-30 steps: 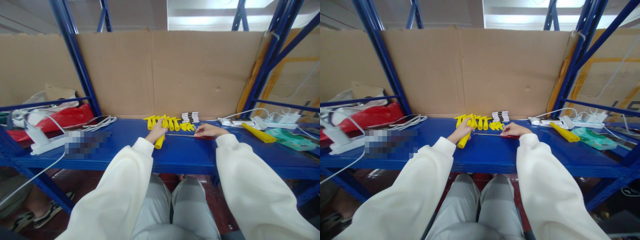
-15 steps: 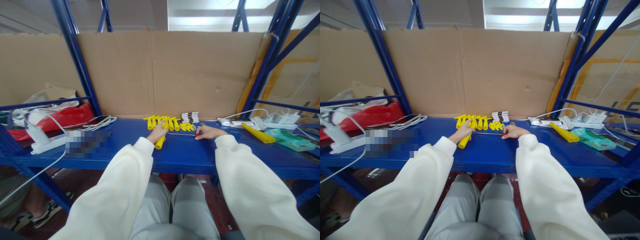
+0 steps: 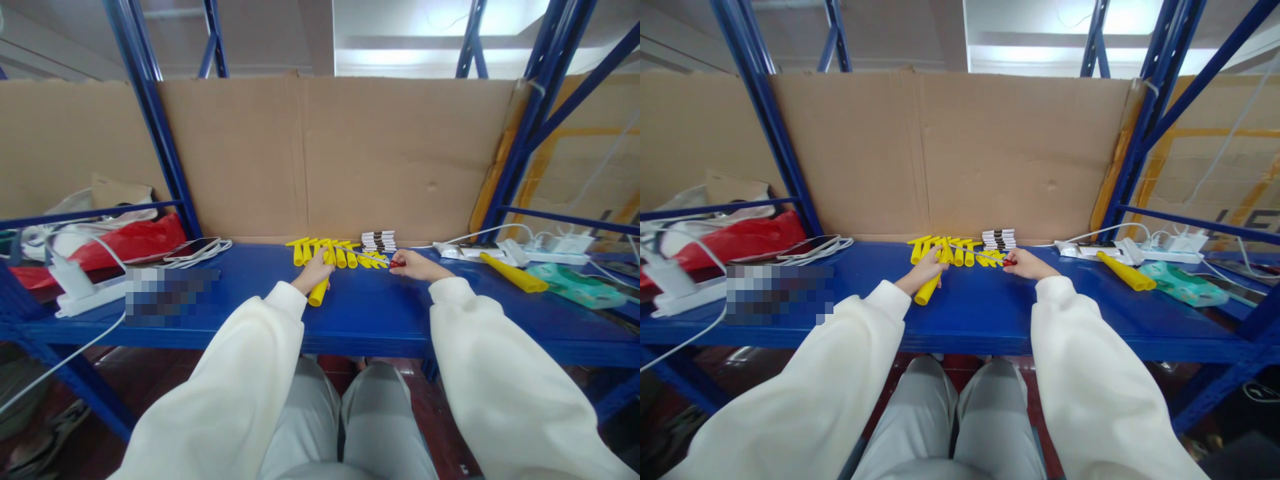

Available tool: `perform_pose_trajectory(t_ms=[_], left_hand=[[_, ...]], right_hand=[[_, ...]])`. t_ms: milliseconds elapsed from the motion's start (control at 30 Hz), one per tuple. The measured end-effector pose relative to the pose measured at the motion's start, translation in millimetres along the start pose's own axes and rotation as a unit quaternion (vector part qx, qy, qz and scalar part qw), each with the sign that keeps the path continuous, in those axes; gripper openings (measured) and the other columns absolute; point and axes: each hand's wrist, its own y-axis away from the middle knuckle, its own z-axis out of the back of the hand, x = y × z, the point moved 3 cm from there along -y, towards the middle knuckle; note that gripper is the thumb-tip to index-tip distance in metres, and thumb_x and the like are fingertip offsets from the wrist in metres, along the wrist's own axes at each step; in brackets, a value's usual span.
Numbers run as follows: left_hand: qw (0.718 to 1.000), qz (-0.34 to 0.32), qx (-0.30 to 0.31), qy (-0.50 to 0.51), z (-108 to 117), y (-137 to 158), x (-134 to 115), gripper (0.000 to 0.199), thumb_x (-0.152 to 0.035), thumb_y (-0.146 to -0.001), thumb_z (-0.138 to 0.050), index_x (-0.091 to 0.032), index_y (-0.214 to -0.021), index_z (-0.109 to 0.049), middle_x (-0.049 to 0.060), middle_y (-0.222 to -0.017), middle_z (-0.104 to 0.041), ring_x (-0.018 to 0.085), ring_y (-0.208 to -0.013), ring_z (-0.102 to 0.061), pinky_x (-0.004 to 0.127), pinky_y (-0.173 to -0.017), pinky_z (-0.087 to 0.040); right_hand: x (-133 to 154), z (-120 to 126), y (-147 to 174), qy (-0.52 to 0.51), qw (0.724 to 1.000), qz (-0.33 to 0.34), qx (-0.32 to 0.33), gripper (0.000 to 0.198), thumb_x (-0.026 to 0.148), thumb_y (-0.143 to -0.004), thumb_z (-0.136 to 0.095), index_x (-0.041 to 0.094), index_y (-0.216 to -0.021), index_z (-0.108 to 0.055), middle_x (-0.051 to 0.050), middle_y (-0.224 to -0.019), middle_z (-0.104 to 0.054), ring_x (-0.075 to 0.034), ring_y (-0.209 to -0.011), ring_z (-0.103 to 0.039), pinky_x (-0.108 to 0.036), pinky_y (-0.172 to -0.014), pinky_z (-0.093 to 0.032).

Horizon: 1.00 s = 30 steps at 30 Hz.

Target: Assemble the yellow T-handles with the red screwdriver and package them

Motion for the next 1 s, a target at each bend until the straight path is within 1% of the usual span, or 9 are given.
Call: perform_pose_trajectory(t_ms=[100, 200, 300, 400, 600, 800, 933, 1000], left_hand=[[1.0, -0.008, 0.006, 0.0, -0.2, 0.2, -0.4, 0.075, -0.016, -0.087, -0.055, -0.026, -0.157, -0.028, 0.007, -0.098, -0.068, 0.012, -0.043, -0.057, 0.027, -0.046, -0.053], [1.0, -0.015, 0.008, -0.008, -0.8, -0.6, 0.3, 0.078, -0.016, -0.087, -0.054, -0.029, -0.158, -0.025, 0.008, -0.109, -0.068, 0.013, -0.046, -0.059, 0.029, -0.048, -0.055], [1.0, -0.016, 0.007, -0.016, -1.1, -0.8, 1.1, 0.08, -0.017, -0.088, -0.055, -0.028, -0.16, -0.022, 0.008, -0.104, -0.069, 0.014, -0.047, -0.061, 0.028, -0.05, -0.055], [1.0, -0.022, 0.003, -0.019, -1.1, -0.3, 0.9, 0.079, -0.018, -0.088, -0.057, -0.026, -0.159, -0.024, 0.007, -0.097, -0.07, 0.014, -0.045, -0.06, 0.029, -0.051, -0.055], [1.0, -0.014, 0.004, -0.024, -1.3, -1.4, 1.7, 0.076, -0.02, -0.09, -0.058, -0.027, -0.159, -0.027, 0.006, -0.094, -0.07, 0.016, -0.05, -0.063, 0.031, -0.056, -0.056], [1.0, -0.011, 0.001, -0.02, -0.2, 0.9, -0.1, 0.077, -0.019, -0.088, -0.057, -0.026, -0.158, -0.027, 0.007, -0.099, -0.07, 0.015, -0.05, -0.063, 0.031, -0.057, -0.057], [1.0, -0.015, 0.009, -0.02, -0.5, 2.1, -1.5, 0.08, -0.012, -0.087, -0.052, -0.027, -0.16, -0.021, 0.008, -0.105, -0.069, 0.012, -0.044, -0.057, 0.029, -0.051, -0.054], [0.999, -0.022, 0.012, -0.021, -0.8, 2.0, -1.9, 0.081, -0.011, -0.086, -0.051, -0.028, -0.16, -0.021, 0.009, -0.107, -0.068, 0.011, -0.043, -0.056, 0.028, -0.049, -0.053]], right_hand=[[0.9, -2.1, -1.3, 0.012, 1.0, 0.006, -0.006, 0.025, 0.025, -0.067, -0.074, 0.023, -0.076, -0.051, 0.0, -0.071, -0.067, -0.018, -0.072, -0.065, -0.029, -0.07, -0.051], [-0.5, -4.2, -2.4, 0.018, 1.0, 0.009, -0.008, 0.025, 0.023, -0.066, -0.073, 0.023, -0.076, -0.051, 0.001, -0.07, -0.066, -0.018, -0.072, -0.065, -0.029, -0.069, -0.051], [-2.9, -5.3, -3.6, 0.021, 1.0, 0.009, -0.021, 0.024, 0.022, -0.066, -0.072, 0.023, -0.076, -0.05, 0.001, -0.068, -0.065, -0.018, -0.07, -0.064, -0.028, -0.067, -0.051], [-3.8, -5.9, -4.1, 0.029, 0.999, 0.007, -0.026, 0.024, 0.023, -0.067, -0.071, 0.023, -0.076, -0.049, 0.001, -0.069, -0.065, -0.018, -0.071, -0.064, -0.028, -0.066, -0.051], [-2.2, -5.3, -3.4, 0.049, 0.998, 0.007, -0.025, 0.023, 0.028, -0.067, -0.072, 0.023, -0.075, -0.051, 0.0, -0.071, -0.066, -0.019, -0.074, -0.065, -0.029, -0.069, -0.05], [-3.7, -3.9, -4.1, 0.059, 0.998, 0.013, -0.033, 0.023, 0.027, -0.068, -0.072, 0.023, -0.076, -0.051, 0.0, -0.072, -0.066, -0.018, -0.073, -0.063, -0.028, -0.069, -0.05], [-5.3, -3.4, -4.7, 0.061, 0.997, 0.008, -0.04, 0.022, 0.026, -0.068, -0.071, 0.022, -0.078, -0.052, -0.001, -0.075, -0.067, -0.018, -0.075, -0.064, -0.029, -0.071, -0.05], [-5.6, -3.8, -4.7, 0.058, 0.998, 0.002, -0.037, 0.022, 0.026, -0.068, -0.071, 0.022, -0.078, -0.051, -0.001, -0.075, -0.068, -0.019, -0.076, -0.065, -0.03, -0.073, -0.051]])
